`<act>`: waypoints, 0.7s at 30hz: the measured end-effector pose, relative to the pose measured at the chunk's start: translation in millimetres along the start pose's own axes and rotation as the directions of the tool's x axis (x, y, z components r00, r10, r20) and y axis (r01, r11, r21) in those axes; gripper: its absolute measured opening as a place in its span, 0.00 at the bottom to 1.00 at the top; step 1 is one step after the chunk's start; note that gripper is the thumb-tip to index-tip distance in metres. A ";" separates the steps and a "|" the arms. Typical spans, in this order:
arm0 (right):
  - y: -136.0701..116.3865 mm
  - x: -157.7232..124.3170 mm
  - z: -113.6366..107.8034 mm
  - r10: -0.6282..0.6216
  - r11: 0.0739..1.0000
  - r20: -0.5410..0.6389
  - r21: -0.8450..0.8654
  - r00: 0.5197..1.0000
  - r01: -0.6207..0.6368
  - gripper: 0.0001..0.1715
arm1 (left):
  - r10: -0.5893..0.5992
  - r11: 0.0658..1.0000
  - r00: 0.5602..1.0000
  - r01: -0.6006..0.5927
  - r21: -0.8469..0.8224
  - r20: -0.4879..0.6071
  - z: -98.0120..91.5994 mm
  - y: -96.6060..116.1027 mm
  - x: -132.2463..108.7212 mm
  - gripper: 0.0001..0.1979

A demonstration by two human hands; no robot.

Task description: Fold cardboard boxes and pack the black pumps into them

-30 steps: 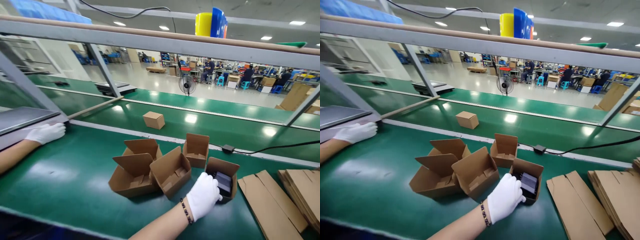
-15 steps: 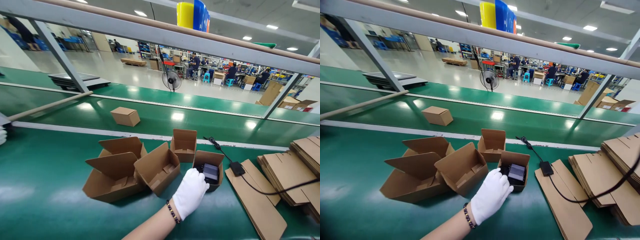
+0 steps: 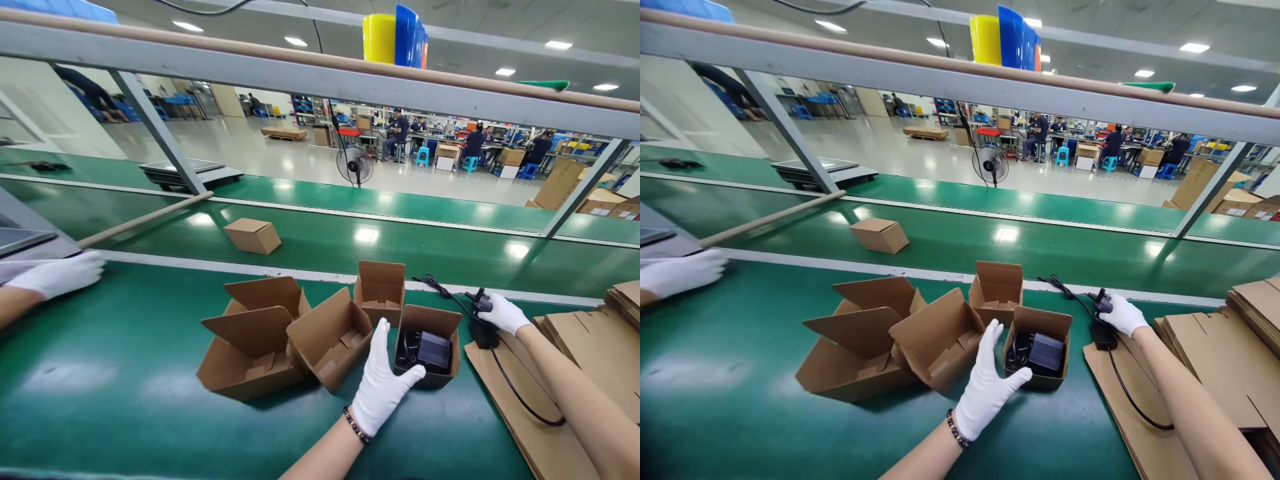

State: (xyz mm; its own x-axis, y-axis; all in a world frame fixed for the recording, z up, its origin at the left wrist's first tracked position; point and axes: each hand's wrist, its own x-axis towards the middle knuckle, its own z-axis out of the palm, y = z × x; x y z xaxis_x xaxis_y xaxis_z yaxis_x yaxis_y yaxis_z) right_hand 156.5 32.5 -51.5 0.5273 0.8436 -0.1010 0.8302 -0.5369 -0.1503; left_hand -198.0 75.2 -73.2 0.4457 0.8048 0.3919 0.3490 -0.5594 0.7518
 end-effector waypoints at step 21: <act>-143.6 -140.4 -55.9 -0.608 0.781 -0.562 -0.296 0.561 0.550 0.07 | -0.178 0.972 0.970 0.200 -0.122 0.167 6.8 8.8 10.3 0.34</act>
State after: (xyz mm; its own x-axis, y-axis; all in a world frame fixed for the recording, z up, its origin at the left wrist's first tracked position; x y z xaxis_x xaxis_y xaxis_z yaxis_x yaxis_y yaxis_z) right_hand -26.6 -8.5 39.2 -0.1069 0.8019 0.5878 0.9920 0.0457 0.1181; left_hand -184.7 77.2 -66.1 0.5080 0.8469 0.1572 0.3279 -0.3589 0.8739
